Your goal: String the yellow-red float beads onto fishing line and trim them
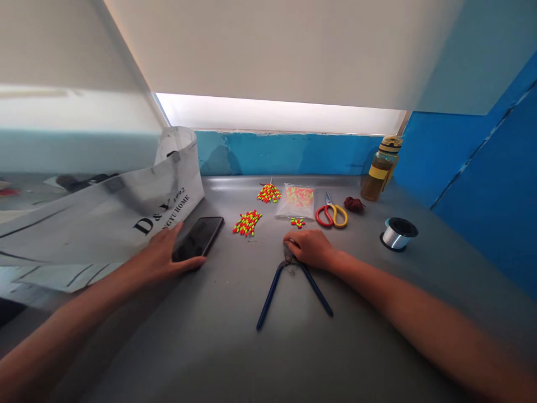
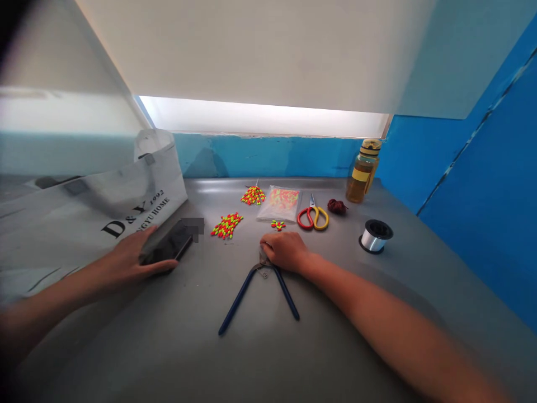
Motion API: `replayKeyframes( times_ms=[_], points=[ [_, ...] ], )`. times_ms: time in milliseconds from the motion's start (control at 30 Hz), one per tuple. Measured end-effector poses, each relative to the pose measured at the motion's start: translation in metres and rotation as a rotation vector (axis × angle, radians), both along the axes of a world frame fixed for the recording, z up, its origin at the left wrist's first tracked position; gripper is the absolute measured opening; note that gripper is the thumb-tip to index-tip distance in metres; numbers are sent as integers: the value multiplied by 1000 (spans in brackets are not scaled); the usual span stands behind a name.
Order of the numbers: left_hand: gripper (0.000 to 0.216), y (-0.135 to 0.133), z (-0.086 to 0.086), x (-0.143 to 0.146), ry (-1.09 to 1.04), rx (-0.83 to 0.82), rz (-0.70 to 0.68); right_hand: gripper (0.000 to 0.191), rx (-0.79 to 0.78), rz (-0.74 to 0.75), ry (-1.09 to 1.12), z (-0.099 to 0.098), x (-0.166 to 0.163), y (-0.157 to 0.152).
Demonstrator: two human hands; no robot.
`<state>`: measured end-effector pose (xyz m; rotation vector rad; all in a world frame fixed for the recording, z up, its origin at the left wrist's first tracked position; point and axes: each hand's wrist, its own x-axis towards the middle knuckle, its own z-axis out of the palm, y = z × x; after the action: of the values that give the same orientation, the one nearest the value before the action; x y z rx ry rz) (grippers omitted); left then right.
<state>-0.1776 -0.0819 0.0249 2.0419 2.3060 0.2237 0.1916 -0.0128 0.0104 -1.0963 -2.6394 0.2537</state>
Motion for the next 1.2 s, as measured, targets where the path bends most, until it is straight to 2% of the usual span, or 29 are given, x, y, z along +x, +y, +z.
replayKeyframes(
  times_ms=[100,167,300,433,567,733,833,1033,1200],
  points=[
    [107,-26,-12,-13,-71,15,15,24,-9,-1,14,0,0,0],
    [101,-36,-17,-18,-138,47,38,23,-18,-12,24,-1,1,1],
    [89,-40,-16,-19,-188,89,4,24,-21,-23,44,-5,1,3],
    [88,-43,-13,-18,-236,86,40,22,-16,-33,51,-7,2,3],
    [75,-55,-20,-17,-140,122,14,23,-4,-43,54,-7,2,3],
    [68,-70,-17,-6,-78,28,-14,25,-10,-36,51,-6,3,3],
    [65,-70,-15,-5,-65,41,-59,24,-17,-32,59,-6,3,3],
    [54,-65,-22,-10,-17,91,-132,23,-14,-37,56,-4,2,2],
    [54,-64,-15,-8,78,66,-154,25,0,-47,24,-5,2,3]
  ],
)
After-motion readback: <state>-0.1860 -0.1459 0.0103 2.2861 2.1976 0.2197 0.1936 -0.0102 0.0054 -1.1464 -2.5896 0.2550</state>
